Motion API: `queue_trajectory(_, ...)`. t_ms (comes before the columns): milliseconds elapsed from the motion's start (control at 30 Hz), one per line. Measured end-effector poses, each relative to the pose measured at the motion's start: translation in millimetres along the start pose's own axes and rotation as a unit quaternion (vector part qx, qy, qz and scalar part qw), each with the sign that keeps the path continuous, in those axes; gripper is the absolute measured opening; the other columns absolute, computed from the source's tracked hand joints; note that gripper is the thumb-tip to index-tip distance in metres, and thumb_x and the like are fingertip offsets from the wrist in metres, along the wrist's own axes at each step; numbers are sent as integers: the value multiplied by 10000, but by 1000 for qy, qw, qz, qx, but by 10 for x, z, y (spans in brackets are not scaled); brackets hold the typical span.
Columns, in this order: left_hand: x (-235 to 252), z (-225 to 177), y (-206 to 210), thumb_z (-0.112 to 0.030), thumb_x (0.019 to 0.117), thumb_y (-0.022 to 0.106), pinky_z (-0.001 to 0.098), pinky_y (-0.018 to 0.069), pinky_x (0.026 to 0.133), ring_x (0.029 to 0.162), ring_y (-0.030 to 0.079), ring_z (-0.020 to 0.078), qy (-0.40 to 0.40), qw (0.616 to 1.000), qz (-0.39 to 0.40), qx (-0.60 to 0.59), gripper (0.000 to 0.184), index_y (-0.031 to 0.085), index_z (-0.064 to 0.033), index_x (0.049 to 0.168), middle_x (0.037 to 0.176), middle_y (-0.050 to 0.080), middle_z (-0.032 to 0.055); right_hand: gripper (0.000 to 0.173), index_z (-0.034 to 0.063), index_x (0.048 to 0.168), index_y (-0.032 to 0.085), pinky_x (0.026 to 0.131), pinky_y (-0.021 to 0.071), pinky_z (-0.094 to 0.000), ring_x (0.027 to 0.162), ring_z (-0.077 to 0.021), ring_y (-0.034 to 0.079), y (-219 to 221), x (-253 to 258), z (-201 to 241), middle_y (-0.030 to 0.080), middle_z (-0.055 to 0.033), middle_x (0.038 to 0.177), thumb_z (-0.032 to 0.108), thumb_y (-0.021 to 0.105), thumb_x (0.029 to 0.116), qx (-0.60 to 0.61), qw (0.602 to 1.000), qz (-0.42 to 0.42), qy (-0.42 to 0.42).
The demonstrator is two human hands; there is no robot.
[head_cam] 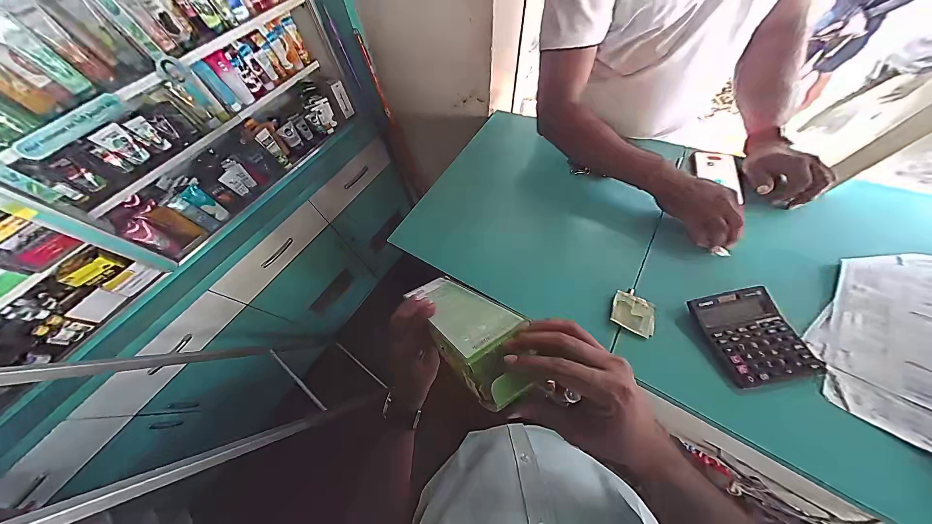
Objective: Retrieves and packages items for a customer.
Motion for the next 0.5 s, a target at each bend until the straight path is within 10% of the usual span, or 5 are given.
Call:
queue_trajectory(133, 66, 111, -180, -93, 928, 655, 404, 456, 1128, 1312, 555, 256, -34, 999, -39, 6, 317, 671, 39, 1216, 1324, 619, 201, 391, 131, 891, 735, 961, 556, -348, 1073, -164, 686, -31, -196, -48, 755, -6, 1001, 469, 591, 1023, 62, 996, -41, -46)
queue_trajectory(300, 132, 144, -101, -100, 935, 660, 390, 461, 1123, 1286, 582, 238, -10, 1000, 5, 25, 297, 696, 20, 1204, 1281, 657, 182, 164, 97, 1021, 735, 669, 554, -136, 767, 11, 673, 20, -95, -245, 742, 1, 884, 228, 754, 925, -53, 991, -78, 94)
queue_trajectory(433, 207, 79, -8, -156, 979, 635, 396, 469, 1100, 1262, 588, 228, -2, 996, 84, 42, 278, 723, -78, 1231, 1260, 671, 139, 563, 293, 1378, 634, 1032, 517, -382, 1287, -256, 566, 41, 163, -238, 617, -99, 1368, 249, 794, 841, -170, 982, 60, 58)
queue_trajectory(500, 278, 15, 46, -138, 982, 616, 408, 486, 1074, 1232, 610, 254, 5, 988, 140, 63, 277, 733, -76, 1226, 1228, 691, 146, 554, 203, 1373, 644, 1027, 535, -414, 1238, -246, 635, 68, 208, -313, 673, -78, 1331, 184, 763, 832, -135, 982, 134, 20)
Point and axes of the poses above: each hand's wrist, its own x-axis towards the middle knuckle, its own y-axis out of the palm, z = x × y, the point moved 7 cm from there along x, towards the middle knuckle
